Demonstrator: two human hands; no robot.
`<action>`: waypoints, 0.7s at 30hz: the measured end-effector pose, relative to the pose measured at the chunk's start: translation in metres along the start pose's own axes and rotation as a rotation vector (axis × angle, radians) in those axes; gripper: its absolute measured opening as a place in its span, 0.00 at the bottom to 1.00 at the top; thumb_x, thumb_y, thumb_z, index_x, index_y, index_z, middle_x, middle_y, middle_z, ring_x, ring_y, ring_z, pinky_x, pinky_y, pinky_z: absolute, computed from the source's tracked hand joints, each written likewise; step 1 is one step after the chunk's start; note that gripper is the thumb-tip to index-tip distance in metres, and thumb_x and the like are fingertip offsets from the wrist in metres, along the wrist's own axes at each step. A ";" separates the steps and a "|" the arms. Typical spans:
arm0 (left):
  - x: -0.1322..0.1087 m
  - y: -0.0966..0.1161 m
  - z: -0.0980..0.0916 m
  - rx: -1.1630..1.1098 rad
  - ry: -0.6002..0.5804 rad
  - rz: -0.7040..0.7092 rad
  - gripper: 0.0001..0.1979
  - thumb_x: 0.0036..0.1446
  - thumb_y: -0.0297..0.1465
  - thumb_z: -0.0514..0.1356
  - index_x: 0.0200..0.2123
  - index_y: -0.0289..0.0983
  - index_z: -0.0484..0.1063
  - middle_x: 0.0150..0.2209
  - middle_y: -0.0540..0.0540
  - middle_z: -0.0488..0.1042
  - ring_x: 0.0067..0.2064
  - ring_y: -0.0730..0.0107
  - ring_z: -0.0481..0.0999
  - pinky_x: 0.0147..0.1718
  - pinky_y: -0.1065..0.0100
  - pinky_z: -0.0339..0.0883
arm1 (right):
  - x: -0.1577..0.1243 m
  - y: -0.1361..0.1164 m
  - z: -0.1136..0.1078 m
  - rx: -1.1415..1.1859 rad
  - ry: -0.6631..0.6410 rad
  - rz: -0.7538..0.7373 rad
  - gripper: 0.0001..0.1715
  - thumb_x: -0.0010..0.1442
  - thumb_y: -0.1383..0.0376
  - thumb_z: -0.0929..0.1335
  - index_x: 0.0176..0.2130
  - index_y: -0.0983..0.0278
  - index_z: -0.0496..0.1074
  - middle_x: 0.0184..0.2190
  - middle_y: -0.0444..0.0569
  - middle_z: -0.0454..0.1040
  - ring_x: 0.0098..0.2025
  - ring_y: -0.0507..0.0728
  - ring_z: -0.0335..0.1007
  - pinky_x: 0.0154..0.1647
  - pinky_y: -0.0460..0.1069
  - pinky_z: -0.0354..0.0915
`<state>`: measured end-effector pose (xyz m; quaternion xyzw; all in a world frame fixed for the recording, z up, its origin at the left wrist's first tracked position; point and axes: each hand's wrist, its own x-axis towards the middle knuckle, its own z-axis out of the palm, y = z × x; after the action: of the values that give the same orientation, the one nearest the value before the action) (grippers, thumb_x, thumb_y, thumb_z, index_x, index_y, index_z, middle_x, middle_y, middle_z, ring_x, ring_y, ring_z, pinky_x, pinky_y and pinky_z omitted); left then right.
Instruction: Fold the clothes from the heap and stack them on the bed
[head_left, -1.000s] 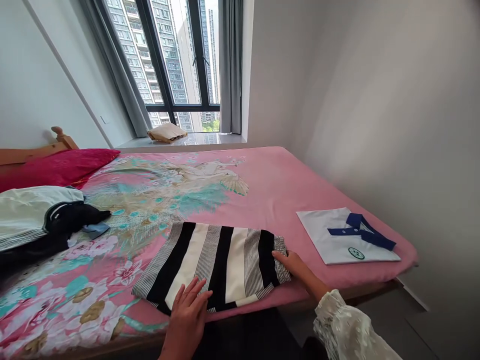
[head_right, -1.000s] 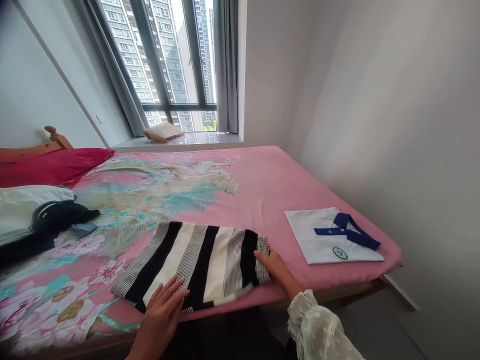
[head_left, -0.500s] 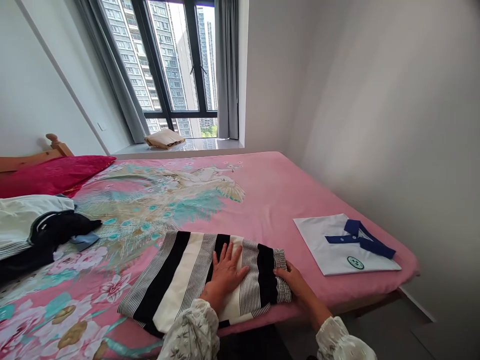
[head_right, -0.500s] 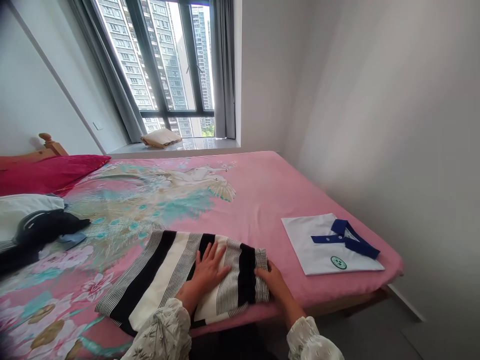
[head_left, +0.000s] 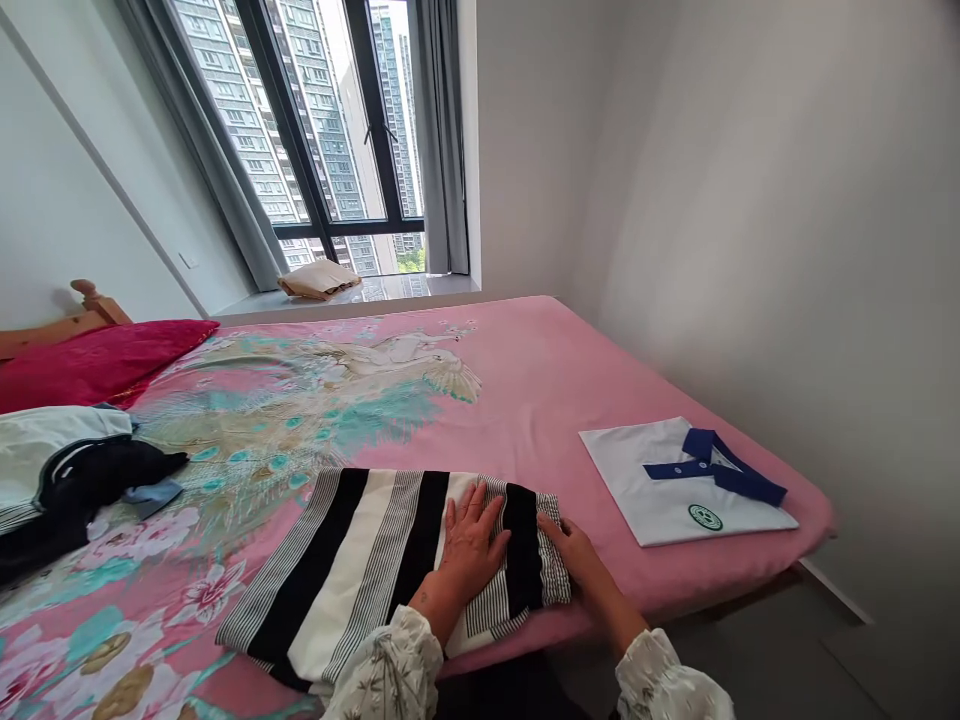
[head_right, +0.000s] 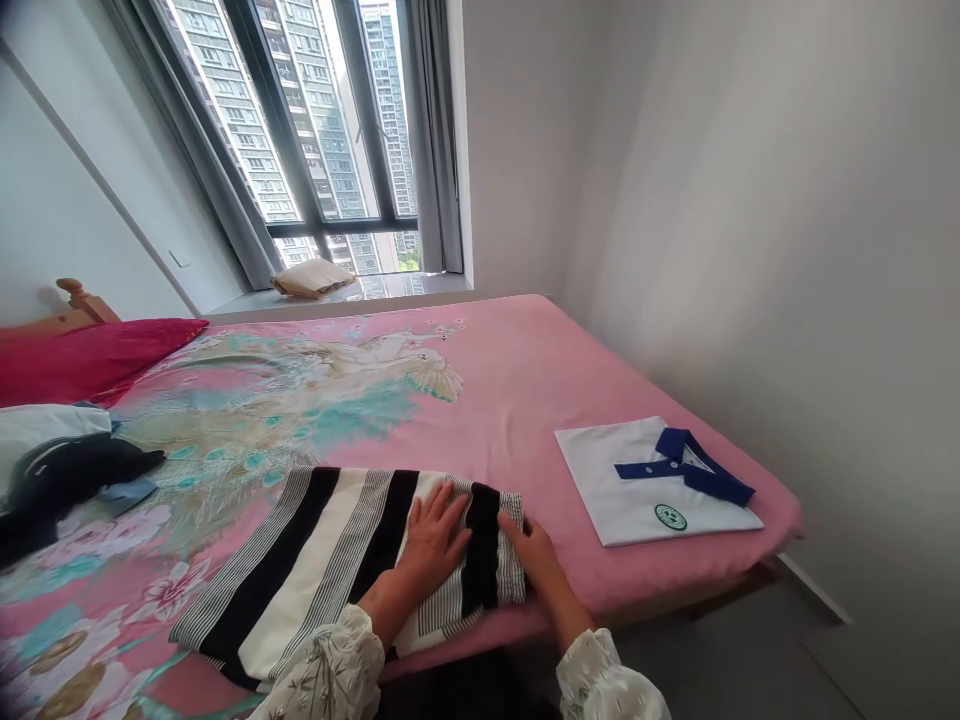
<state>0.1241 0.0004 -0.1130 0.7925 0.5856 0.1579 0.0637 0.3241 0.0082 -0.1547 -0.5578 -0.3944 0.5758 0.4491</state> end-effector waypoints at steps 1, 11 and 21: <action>0.004 0.002 0.003 0.006 -0.019 0.014 0.26 0.60 0.42 0.50 0.61 0.46 0.57 0.68 0.45 0.47 0.68 0.57 0.42 0.63 0.43 0.36 | 0.002 0.001 0.001 -0.023 0.028 -0.003 0.29 0.47 0.48 0.71 0.40 0.67 0.73 0.38 0.53 0.78 0.44 0.63 0.74 0.45 0.54 0.69; 0.003 -0.030 -0.006 0.073 -0.122 -0.021 0.31 0.59 0.50 0.47 0.64 0.48 0.50 0.68 0.46 0.45 0.68 0.55 0.41 0.63 0.42 0.26 | -0.001 0.008 -0.003 0.008 0.024 0.019 0.28 0.44 0.50 0.72 0.39 0.66 0.76 0.35 0.52 0.79 0.43 0.65 0.74 0.42 0.53 0.71; -0.140 -0.195 -0.106 -0.018 0.139 -0.771 0.27 0.58 0.41 0.52 0.57 0.33 0.63 0.63 0.33 0.57 0.65 0.48 0.51 0.62 0.44 0.32 | -0.010 0.003 -0.006 0.043 -0.001 0.172 0.23 0.45 0.51 0.73 0.37 0.63 0.75 0.35 0.50 0.79 0.43 0.64 0.75 0.40 0.51 0.73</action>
<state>-0.1242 -0.0817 -0.0936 0.5013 0.8419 0.1806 0.0855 0.3296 -0.0022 -0.1554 -0.5795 -0.3328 0.6210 0.4096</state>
